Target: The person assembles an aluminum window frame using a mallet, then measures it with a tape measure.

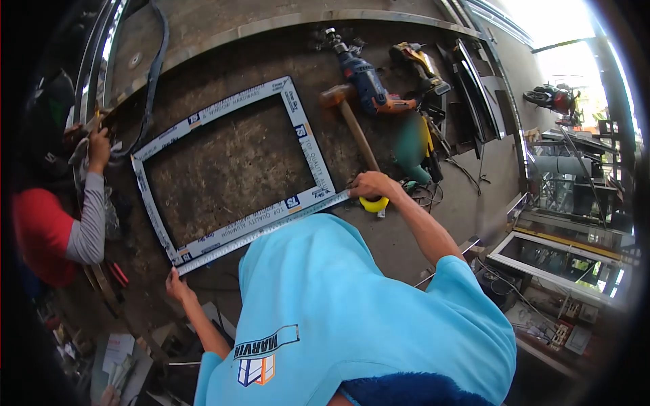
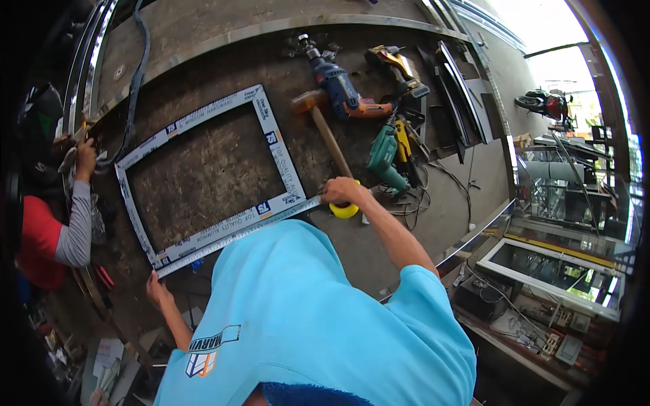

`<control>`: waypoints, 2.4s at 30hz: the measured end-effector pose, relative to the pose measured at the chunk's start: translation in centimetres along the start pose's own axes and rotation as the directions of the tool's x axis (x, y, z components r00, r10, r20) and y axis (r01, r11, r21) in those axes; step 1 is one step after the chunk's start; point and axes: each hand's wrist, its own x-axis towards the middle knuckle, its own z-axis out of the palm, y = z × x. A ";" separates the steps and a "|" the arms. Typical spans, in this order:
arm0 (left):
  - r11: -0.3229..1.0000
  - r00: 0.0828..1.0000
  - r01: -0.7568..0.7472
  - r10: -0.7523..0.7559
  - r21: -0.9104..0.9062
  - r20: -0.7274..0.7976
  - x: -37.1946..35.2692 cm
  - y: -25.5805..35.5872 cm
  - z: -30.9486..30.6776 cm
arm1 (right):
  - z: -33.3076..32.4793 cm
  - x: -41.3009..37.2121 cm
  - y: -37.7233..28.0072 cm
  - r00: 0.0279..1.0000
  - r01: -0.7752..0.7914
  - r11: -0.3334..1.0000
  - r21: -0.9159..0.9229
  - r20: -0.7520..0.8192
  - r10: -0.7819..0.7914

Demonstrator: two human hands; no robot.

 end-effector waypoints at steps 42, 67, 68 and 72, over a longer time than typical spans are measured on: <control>0.379 0.843 -0.397 0.511 0.836 0.168 -3.0 6.6 9.9 | -2.0 3.5 -10.1 0.545 0.220 0.771 0.597 -0.731 0.411; 0.212 0.307 -0.952 0.703 0.223 0.641 -17.6 18.9 32.3 | 1.3 -7.4 12.1 0.369 0.544 0.304 0.782 -0.548 0.751; 0.265 0.322 -0.946 0.726 0.184 0.607 -19.4 20.3 33.8 | 1.7 -6.6 14.7 0.300 0.571 0.302 0.763 -0.536 0.789; 0.144 0.288 -0.951 0.735 0.275 0.614 -20.3 18.2 38.2 | -0.6 -9.6 22.9 0.310 0.690 0.071 0.720 -0.383 0.870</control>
